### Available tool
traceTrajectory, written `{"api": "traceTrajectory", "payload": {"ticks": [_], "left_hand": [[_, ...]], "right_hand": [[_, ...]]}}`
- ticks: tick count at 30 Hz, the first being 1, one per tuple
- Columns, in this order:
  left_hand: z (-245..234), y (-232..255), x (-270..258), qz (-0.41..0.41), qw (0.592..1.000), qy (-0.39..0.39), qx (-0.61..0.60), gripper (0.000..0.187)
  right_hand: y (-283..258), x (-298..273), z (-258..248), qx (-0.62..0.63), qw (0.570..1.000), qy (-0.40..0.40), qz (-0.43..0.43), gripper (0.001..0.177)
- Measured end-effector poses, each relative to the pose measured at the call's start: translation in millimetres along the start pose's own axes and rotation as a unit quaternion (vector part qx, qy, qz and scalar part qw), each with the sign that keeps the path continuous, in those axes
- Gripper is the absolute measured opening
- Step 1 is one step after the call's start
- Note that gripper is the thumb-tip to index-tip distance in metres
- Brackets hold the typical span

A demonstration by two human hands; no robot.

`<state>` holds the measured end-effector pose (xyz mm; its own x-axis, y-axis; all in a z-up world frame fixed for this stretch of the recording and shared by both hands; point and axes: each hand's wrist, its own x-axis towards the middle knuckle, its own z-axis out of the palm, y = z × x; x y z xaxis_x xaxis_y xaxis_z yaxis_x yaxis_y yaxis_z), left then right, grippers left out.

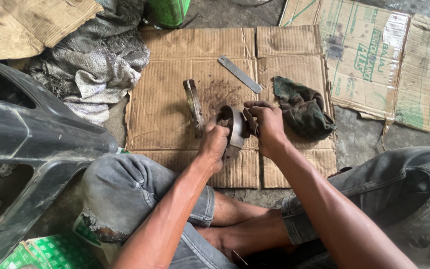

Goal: The person sits on the floor and cleans a metal component using a cloth and a thin metal strip to scrape and wipe the surfaces of the part.

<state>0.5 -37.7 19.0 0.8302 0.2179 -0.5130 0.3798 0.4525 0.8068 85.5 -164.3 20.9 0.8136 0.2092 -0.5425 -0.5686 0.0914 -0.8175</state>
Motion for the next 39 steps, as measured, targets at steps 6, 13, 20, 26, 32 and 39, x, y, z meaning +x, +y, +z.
{"api": "traceTrajectory", "payload": {"ticks": [6, 13, 20, 26, 32, 39], "left_hand": [[2, 10, 1, 0.050, 0.994, 0.087, 0.041, 0.075], [3, -14, 8, -0.016, 0.998, 0.066, 0.000, 0.034], [1, -43, 23, -0.100, 0.981, 0.144, -0.081, 0.022], [-9, -110, 54, -0.132, 0.974, 0.083, -0.165, 0.035], [-22, -114, 62, -0.109, 0.988, 0.076, -0.074, 0.035], [-13, -113, 73, -0.124, 0.982, 0.076, -0.118, 0.034]], "right_hand": [[4, -4, 4, -0.152, 0.974, -0.010, -0.167, 0.022], [30, -9, 15, -0.226, 0.966, 0.020, -0.128, 0.023], [41, -12, 16, -0.205, 0.979, -0.020, -0.007, 0.046], [48, -10, 10, -0.296, 0.947, -0.028, -0.122, 0.055], [37, -34, 20, -0.329, 0.936, -0.041, -0.114, 0.065], [18, 1, 22, -0.434, 0.891, -0.071, -0.110, 0.078]]}}
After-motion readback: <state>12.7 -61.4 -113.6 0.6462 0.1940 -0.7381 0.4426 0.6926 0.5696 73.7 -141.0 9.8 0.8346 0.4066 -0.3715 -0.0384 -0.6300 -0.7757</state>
